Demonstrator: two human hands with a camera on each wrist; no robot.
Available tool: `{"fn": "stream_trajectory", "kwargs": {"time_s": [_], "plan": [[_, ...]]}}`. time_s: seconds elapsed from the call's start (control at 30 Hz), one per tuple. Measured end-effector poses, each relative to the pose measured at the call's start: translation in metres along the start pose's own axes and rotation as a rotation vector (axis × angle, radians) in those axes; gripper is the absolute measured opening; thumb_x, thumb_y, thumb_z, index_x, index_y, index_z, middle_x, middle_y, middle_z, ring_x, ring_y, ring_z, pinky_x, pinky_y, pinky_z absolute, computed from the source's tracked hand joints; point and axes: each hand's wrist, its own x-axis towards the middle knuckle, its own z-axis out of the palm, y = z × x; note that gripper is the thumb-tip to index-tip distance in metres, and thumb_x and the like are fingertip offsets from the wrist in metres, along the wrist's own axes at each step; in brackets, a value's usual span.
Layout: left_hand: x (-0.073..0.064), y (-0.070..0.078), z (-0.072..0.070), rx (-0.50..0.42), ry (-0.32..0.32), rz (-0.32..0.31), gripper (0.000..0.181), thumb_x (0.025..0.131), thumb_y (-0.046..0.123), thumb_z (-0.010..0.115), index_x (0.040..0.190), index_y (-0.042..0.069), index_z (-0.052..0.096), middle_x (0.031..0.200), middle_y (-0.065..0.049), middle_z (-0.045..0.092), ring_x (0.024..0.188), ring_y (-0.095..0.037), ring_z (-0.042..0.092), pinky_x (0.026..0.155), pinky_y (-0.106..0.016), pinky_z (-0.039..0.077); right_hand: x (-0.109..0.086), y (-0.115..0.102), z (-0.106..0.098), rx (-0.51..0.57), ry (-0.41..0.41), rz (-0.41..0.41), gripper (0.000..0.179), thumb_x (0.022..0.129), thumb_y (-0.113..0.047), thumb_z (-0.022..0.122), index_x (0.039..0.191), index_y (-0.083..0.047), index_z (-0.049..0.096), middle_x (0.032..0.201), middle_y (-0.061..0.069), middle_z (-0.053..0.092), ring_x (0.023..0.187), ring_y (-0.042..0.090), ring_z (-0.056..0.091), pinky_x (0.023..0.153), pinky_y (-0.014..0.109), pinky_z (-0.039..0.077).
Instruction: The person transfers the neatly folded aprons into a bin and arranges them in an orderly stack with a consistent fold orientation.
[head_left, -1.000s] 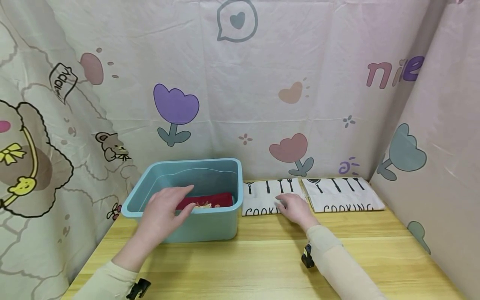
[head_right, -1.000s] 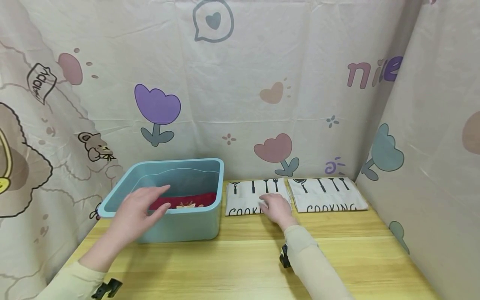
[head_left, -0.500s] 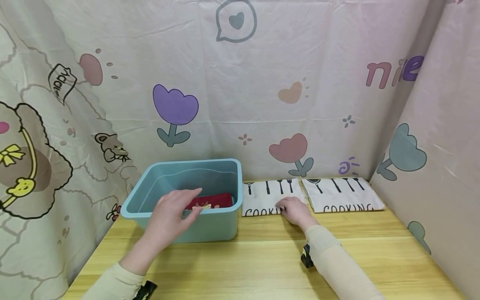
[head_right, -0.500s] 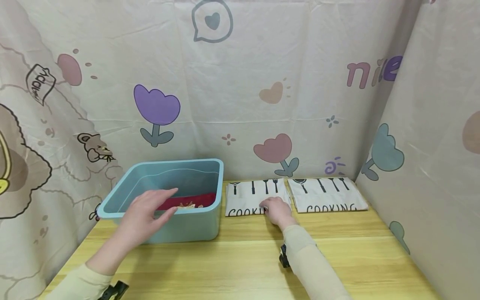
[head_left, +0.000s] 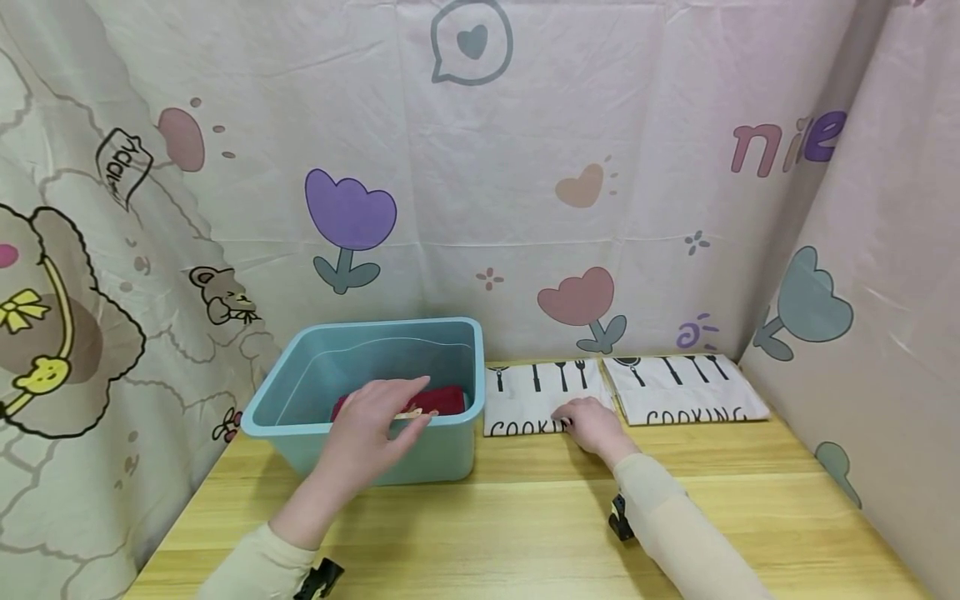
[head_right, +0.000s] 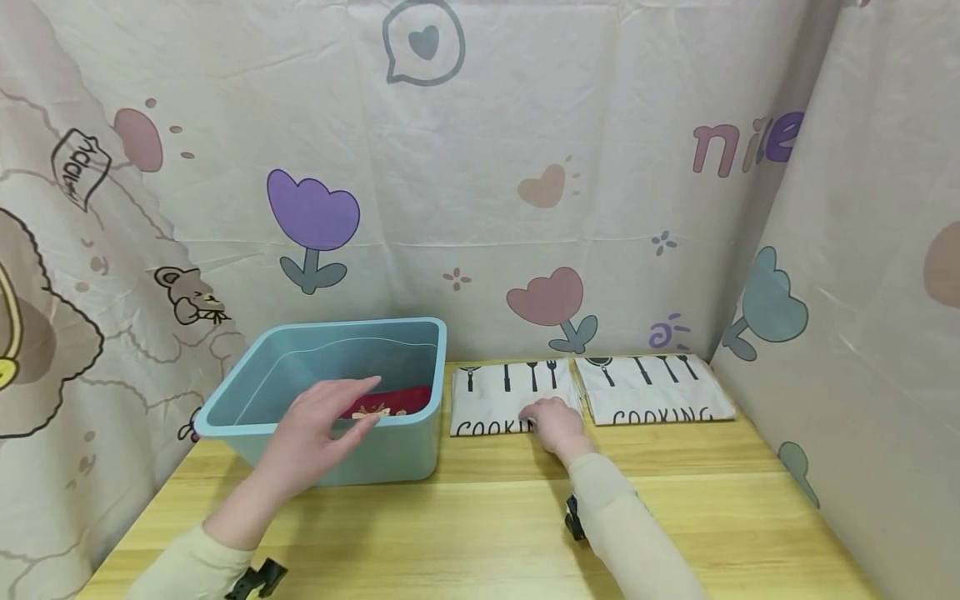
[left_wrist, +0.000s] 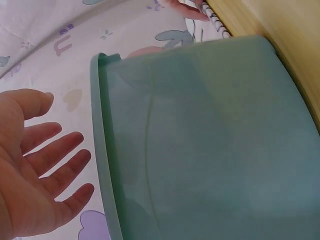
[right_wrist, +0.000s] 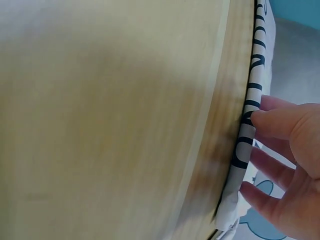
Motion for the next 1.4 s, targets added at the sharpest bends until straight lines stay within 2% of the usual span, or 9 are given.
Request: {"fn": "stream_trajectory", "kwargs": {"time_s": [0.37,0.57,0.93,1.2,1.4], "plan": [[0.007,0.016,0.011,-0.077,0.032,0.015,0.051,0.082,0.018,0.081,0.129,0.008,0.065,0.121,-0.006,0.068,0.111,-0.027,0.06,0.09,-0.052,0.05,-0.014,-0.003,-0.006,0.02,-0.019,-0.032,0.028,0.085,-0.001,0.072,0.106,-0.018,0.076,0.109,0.003,0.071,0.106,0.029,0.063,0.095,0.049,0.048],[0.01,0.026,0.016,-0.14,0.026,0.003,0.051,0.084,0.019,0.08,0.131,0.01,0.064,0.124,-0.004,0.067,0.11,-0.022,0.059,0.092,-0.047,0.05,-0.024,-0.007,-0.009,0.015,-0.013,-0.059,0.027,0.083,0.0,0.074,0.105,-0.016,0.076,0.106,0.005,0.071,0.104,0.03,0.063,0.094,0.049,0.048],[0.014,0.044,0.026,-0.245,0.039,0.016,0.053,0.083,0.014,0.08,0.132,0.01,0.063,0.125,-0.002,0.066,0.115,-0.021,0.058,0.093,-0.043,0.052,-0.044,-0.014,-0.013,0.009,-0.011,-0.103,0.027,0.081,0.002,0.074,0.102,-0.015,0.076,0.1,0.005,0.071,0.097,0.03,0.064,0.089,0.05,0.051],[0.017,0.063,0.036,-0.32,0.015,-0.007,0.05,0.086,0.016,0.078,0.133,0.012,0.063,0.13,0.001,0.063,0.119,-0.018,0.055,0.098,-0.042,0.049,-0.056,-0.014,-0.017,-0.02,0.002,-0.15,0.026,0.081,0.001,0.074,0.101,-0.015,0.076,0.097,0.003,0.071,0.094,0.028,0.065,0.085,0.048,0.052],[0.016,0.078,0.047,-0.355,-0.003,-0.026,0.051,0.085,0.018,0.078,0.133,0.013,0.063,0.13,0.0,0.063,0.12,-0.019,0.056,0.098,-0.044,0.049,-0.066,-0.015,-0.02,-0.009,0.007,-0.154,0.026,0.08,0.002,0.074,0.1,-0.014,0.076,0.096,0.003,0.071,0.092,0.028,0.065,0.084,0.048,0.052]]}}
